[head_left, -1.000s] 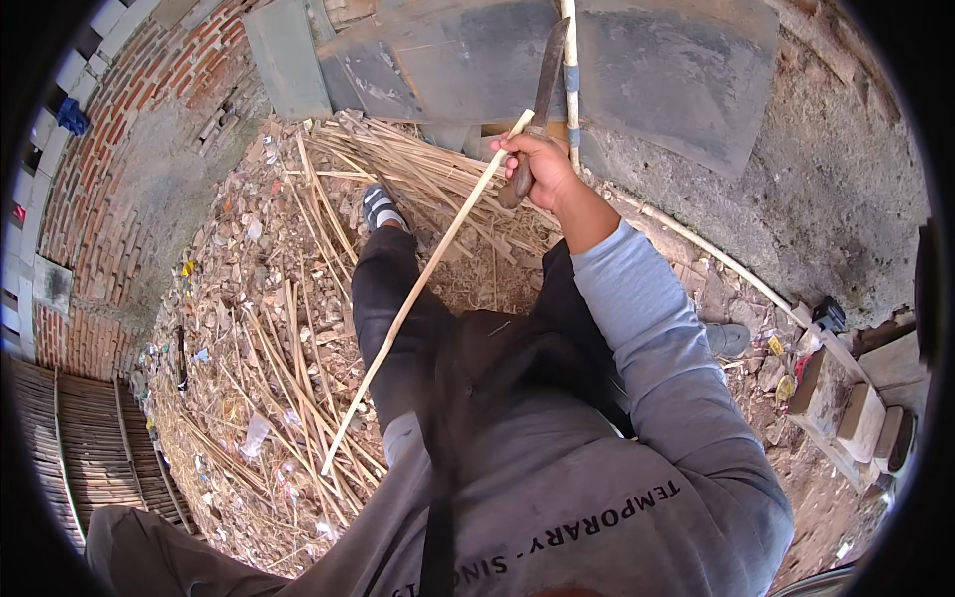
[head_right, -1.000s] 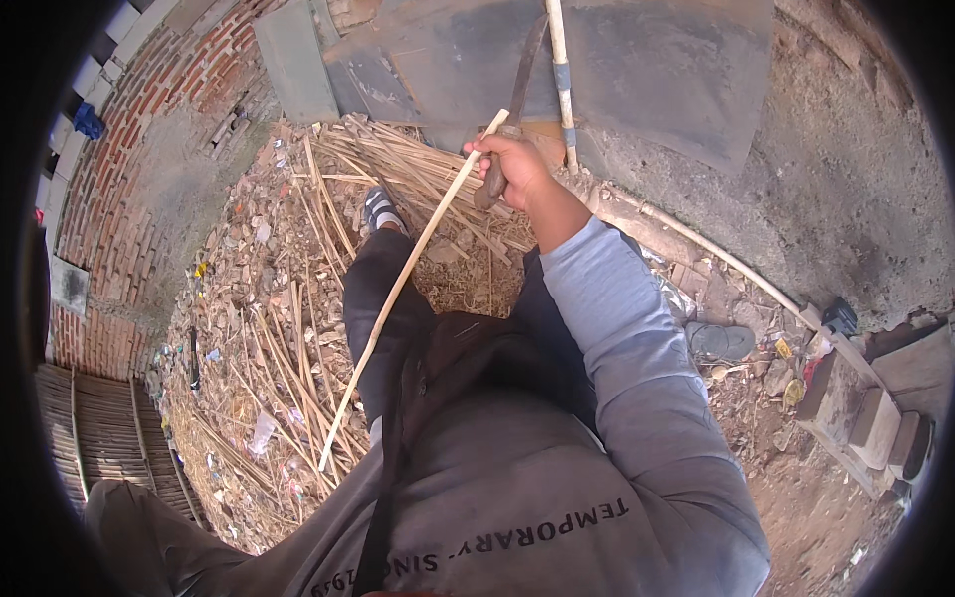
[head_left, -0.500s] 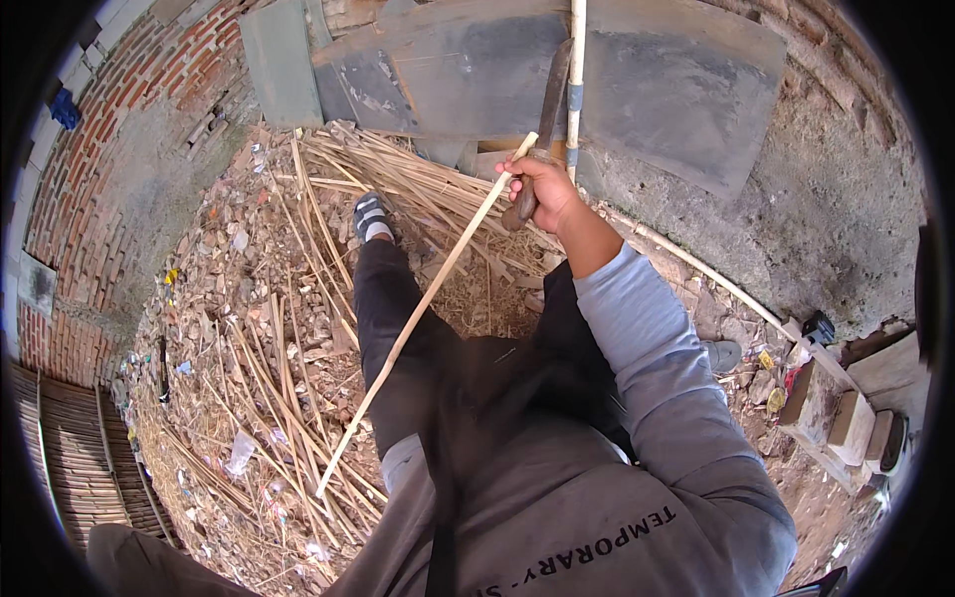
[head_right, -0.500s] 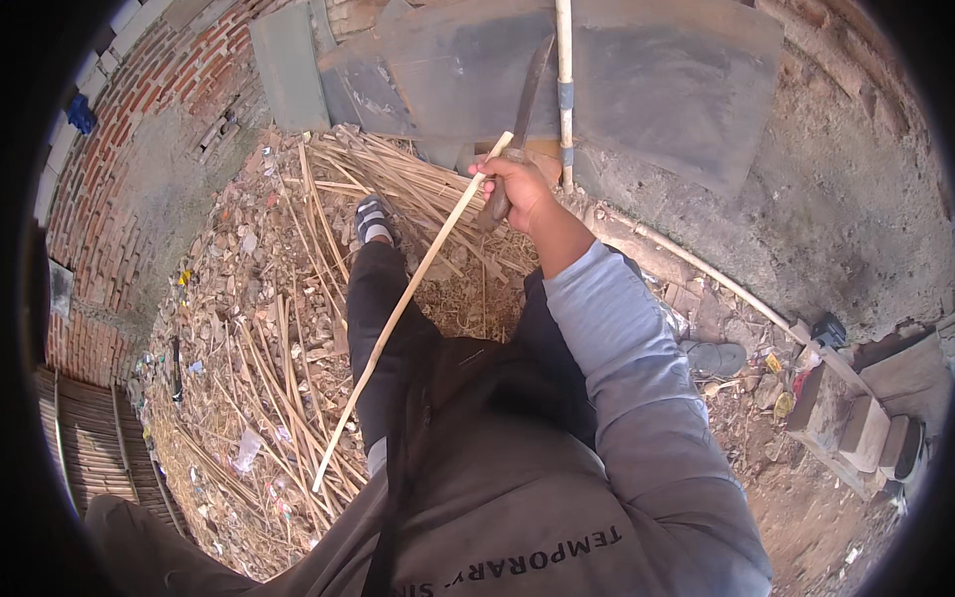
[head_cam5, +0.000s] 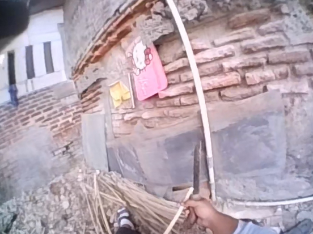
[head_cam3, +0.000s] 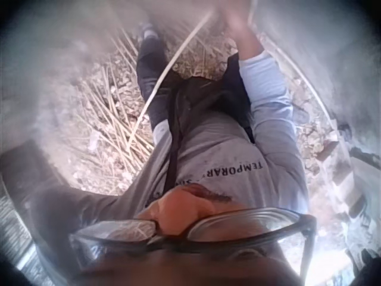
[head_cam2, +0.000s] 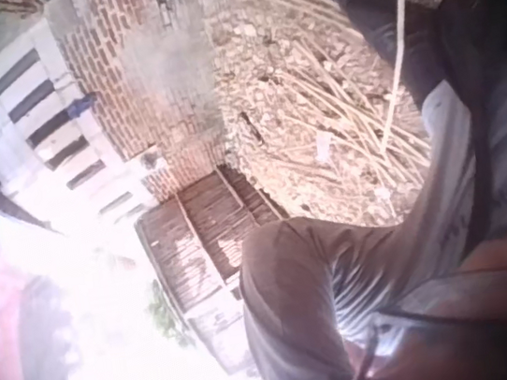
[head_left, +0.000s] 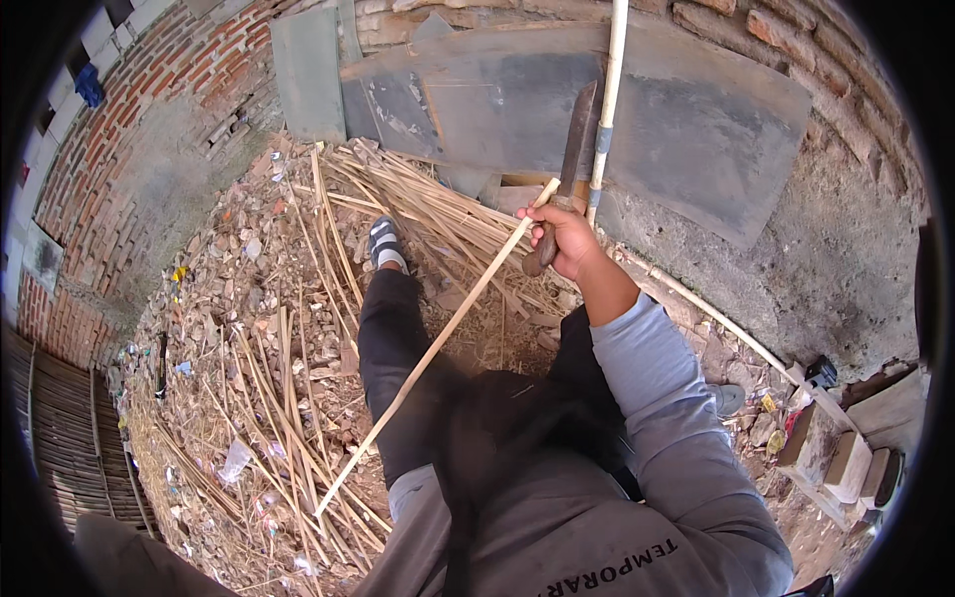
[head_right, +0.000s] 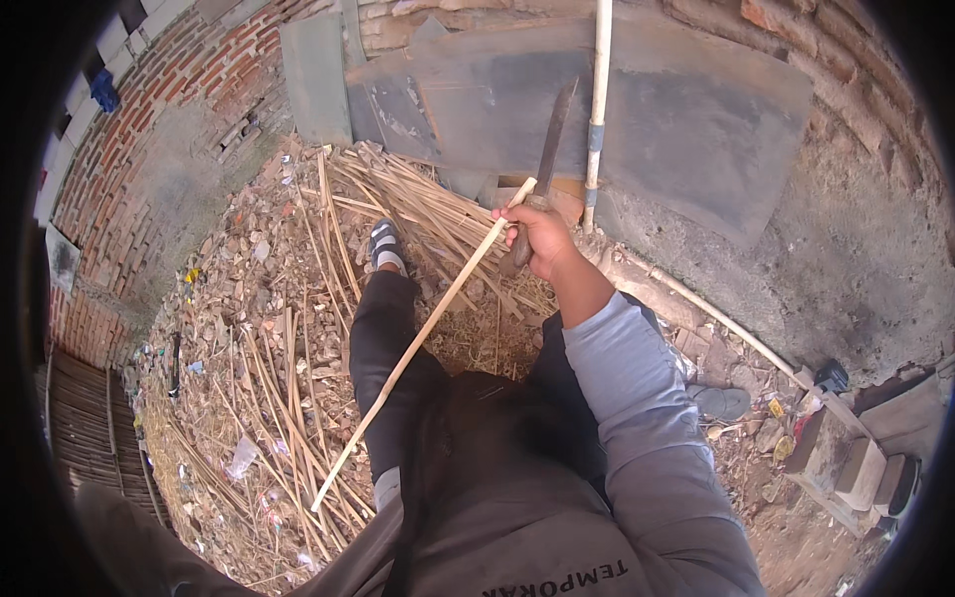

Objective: The person uses a knife to shave and sharpen bamboo strips while sitting on the ground, handling each strip one at a time and adding it to a pile of finished strips.

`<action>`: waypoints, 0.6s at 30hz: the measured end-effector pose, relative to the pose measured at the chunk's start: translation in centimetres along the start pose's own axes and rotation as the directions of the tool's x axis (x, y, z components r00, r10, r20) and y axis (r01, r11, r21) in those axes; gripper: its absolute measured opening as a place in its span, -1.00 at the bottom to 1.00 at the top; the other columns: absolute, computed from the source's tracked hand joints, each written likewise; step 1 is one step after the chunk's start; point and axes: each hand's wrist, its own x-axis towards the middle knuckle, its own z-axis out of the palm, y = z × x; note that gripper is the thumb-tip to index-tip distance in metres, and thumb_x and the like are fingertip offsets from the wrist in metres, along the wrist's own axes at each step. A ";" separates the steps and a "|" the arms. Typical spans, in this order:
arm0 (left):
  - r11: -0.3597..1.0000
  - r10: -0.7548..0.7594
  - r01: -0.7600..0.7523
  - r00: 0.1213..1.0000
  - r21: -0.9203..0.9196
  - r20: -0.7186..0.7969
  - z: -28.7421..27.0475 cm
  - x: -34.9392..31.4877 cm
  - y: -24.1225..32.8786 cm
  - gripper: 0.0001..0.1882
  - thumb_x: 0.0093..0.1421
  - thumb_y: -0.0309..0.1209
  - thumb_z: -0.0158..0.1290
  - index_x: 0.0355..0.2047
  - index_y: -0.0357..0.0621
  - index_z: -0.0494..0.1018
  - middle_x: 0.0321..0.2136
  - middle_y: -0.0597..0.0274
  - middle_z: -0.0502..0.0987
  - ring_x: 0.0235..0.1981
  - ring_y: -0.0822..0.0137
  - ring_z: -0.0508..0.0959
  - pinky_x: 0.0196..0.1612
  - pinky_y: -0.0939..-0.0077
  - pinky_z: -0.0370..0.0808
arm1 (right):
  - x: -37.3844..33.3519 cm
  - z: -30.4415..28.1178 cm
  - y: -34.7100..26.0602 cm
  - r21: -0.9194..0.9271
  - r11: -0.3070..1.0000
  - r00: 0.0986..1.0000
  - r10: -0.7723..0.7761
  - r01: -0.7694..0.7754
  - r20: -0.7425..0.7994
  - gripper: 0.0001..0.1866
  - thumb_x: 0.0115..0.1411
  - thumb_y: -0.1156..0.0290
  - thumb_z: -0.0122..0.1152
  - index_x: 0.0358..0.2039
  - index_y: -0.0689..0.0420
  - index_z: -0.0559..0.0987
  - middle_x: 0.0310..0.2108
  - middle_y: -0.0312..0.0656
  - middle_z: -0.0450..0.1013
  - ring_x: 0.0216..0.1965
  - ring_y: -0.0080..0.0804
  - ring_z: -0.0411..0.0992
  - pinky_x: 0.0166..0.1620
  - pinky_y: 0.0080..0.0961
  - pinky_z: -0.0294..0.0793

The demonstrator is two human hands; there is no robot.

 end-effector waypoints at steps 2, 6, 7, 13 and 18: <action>1.000 -0.009 0.009 1.000 0.000 -0.004 -0.1 -0.1 -0.2 -0.68 0.25 -0.15 -0.01 -0.35 -0.18 0.47 -0.39 0.13 0.50 -0.35 0.18 0.50 -0.28 0.30 0.43 | -0.6 0.3 0.3 0.014 1.000 1.000 0.025 -0.025 -0.012 -0.85 0.10 0.51 0.19 -0.28 0.19 0.49 -0.34 -0.19 0.54 -0.53 -0.58 0.32 -0.44 -0.57 0.38; 1.000 -0.027 0.027 1.000 0.003 -0.001 -0.2 0.0 0.0 -0.69 0.24 -0.16 0.00 -0.37 -0.18 0.47 -0.42 0.13 0.50 -0.37 0.18 0.51 -0.31 0.32 0.43 | 0.0 0.1 0.5 -0.006 0.999 0.999 0.039 -0.039 -0.006 -0.83 0.12 0.52 0.15 -0.24 0.18 0.45 -0.30 -0.17 0.53 -0.55 -0.59 0.30 -0.44 -0.57 0.38; 0.999 -0.029 0.029 1.000 0.014 -0.003 -0.1 0.0 0.0 -0.69 0.24 -0.16 0.01 -0.38 -0.18 0.47 -0.42 0.13 0.50 -0.38 0.18 0.51 -0.32 0.32 0.43 | -0.1 0.2 0.3 -0.019 1.000 1.000 0.023 -0.023 -0.006 -0.84 0.13 0.51 0.15 -0.25 0.17 0.45 -0.30 -0.17 0.53 -0.55 -0.59 0.30 -0.44 -0.57 0.38; 0.999 -0.022 0.023 1.000 0.041 -0.009 0.1 0.1 0.5 -0.69 0.22 -0.17 0.03 -0.41 -0.19 0.47 -0.46 0.13 0.50 -0.42 0.19 0.51 -0.36 0.35 0.43 | 0.4 -0.2 -0.2 0.028 1.000 1.000 0.010 -0.010 0.000 -0.82 0.10 0.52 0.17 -0.25 0.20 0.46 -0.35 -0.18 0.53 -0.56 -0.58 0.31 -0.45 -0.57 0.38; 0.999 -0.022 0.023 1.000 0.050 -0.022 0.3 -0.1 0.9 -0.70 0.21 -0.18 0.05 -0.44 -0.19 0.47 -0.49 0.14 0.50 -0.46 0.19 0.52 -0.39 0.37 0.43 | -0.1 -0.5 0.1 0.011 1.000 1.000 0.002 -0.002 -0.018 -0.80 0.09 0.52 0.19 -0.25 0.20 0.46 -0.34 -0.17 0.54 -0.55 -0.56 0.31 -0.44 -0.56 0.37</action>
